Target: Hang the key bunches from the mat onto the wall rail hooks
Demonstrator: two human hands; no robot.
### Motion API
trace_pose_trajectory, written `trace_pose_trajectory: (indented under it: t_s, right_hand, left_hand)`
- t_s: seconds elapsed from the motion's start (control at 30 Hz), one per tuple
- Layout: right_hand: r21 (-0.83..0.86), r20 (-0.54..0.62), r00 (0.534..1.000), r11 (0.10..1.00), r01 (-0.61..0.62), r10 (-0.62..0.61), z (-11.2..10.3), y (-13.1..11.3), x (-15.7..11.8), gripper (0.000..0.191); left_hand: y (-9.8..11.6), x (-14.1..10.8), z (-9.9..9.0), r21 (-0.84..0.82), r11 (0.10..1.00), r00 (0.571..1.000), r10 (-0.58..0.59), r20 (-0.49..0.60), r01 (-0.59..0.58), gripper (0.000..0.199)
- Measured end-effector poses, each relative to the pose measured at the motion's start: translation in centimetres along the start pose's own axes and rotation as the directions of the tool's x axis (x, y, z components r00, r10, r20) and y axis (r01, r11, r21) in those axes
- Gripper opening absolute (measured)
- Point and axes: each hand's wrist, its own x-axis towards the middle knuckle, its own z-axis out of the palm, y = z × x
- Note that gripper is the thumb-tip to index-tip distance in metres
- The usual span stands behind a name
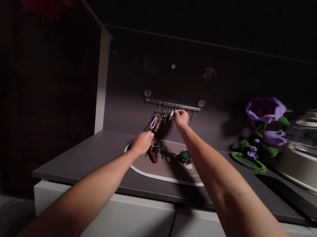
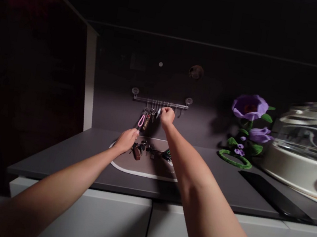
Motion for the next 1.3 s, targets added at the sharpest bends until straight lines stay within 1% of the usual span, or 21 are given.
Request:
trace_pose_trajectory:
  t_s: [0.1,0.23,0.33,0.47,0.63,0.87,1.1,1.3]
  right_hand:
    - [0.019,-0.069,0.996,0.998,-0.055,0.056,0.7,0.6,0.6,0.022]
    - [0.020,-0.077,0.991,0.994,-0.107,0.108,1.2,1.0,0.8,0.019]
    - [0.034,-0.079,0.989,0.992,-0.122,0.124,1.4,1.3,0.8,0.019]
    - [0.057,-0.109,0.984,0.989,-0.137,0.143,1.6,1.8,0.8,0.017]
    - [0.118,-0.090,0.983,0.981,-0.151,0.162,1.8,2.1,0.5,0.015]
    - [0.230,-0.025,0.960,0.937,-0.265,0.277,1.6,1.6,-0.7,0.010]
    - [0.297,0.007,0.964,0.920,-0.254,0.264,1.5,2.0,-0.9,0.009]
    - [0.251,0.019,0.968,0.936,-0.246,0.249,1.4,2.3,-0.9,0.009]
  left_hand:
    - [0.0,0.0,-0.1,-0.009,1.000,1.000,-0.010,-0.005,0.010,0.031]
    - [-0.1,0.0,-0.1,-0.031,0.999,1.000,-0.025,-0.006,0.025,0.031]
    - [-0.1,0.0,-0.1,-0.045,0.998,0.999,-0.036,-0.002,0.036,0.030]
    - [-0.1,0.0,0.0,-0.043,0.998,0.999,-0.039,0.005,0.039,0.030]
    - [-0.2,0.0,0.0,-0.050,0.998,0.999,-0.048,-0.007,0.048,0.030]
    - [-0.2,0.0,0.0,-0.066,0.996,0.999,-0.054,-0.003,0.054,0.029]
    - [-0.4,0.0,0.1,-0.097,0.995,0.999,-0.040,-0.006,0.039,0.029]
    - [-0.4,-0.1,0.1,-0.120,0.992,0.999,-0.036,0.005,0.036,0.028]
